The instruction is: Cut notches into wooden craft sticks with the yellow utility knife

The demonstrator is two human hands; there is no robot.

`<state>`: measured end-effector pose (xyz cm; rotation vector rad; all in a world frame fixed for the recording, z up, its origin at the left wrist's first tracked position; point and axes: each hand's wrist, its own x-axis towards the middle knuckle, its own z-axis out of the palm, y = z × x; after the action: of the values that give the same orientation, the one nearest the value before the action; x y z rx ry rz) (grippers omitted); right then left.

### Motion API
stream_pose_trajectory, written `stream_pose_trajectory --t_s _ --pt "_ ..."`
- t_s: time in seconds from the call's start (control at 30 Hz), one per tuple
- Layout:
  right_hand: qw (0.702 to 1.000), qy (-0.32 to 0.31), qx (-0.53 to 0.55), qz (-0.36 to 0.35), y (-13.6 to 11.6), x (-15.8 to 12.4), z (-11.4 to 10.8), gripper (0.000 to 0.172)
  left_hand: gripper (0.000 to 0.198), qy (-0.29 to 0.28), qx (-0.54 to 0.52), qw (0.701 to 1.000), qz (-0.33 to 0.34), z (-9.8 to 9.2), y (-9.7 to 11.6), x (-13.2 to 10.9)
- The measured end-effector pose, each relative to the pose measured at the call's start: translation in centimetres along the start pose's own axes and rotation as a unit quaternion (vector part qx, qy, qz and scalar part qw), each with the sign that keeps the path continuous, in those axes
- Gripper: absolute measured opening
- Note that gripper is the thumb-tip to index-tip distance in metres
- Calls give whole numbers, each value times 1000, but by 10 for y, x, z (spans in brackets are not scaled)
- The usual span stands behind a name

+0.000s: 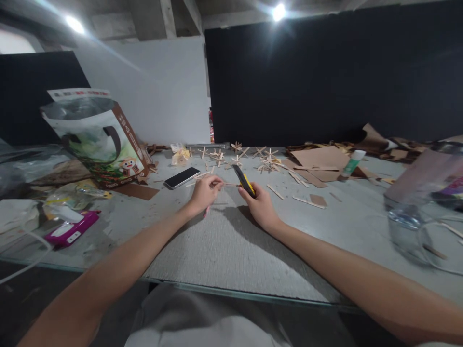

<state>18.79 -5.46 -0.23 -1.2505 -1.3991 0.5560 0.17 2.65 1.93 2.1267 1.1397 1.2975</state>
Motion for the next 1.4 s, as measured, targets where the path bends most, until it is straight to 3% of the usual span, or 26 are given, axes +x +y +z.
stream_pose_trajectory --t_s 0.13,0.27,0.4,0.57,0.83,1.03,1.2,1.3,1.4 --pt "1000 1 17 -3 -1 -3 1 51 10 -25 16 998 62 4 9 -8" --pt "999 30 14 -2 0 -4 2 52 9 -51 -14 996 71 3 14 -11" --pt "1000 0 3 18 -1 -4 2 56 14 -92 -113 988 41 3 16 -10" --pt "999 -31 13 30 -3 -6 2 59 30 -98 -212 972 -6 7 16 -11" --pt "998 -42 26 34 -3 -7 1 57 41 -109 -216 970 -7 11 14 -14" --pt "998 -43 23 26 -1 -6 1 58 32 -137 -182 974 20 17 13 -18" --pt "998 -35 51 27 3 -4 5 53 20 -91 -204 975 12 19 11 -17" --pt "997 -48 51 -15 3 -1 4 49 17 -82 -242 966 -38 20 7 -14" --pt "990 -53 -41 -127 0 2 -2 40 22 -75 -251 962 -77 22 2 -10"
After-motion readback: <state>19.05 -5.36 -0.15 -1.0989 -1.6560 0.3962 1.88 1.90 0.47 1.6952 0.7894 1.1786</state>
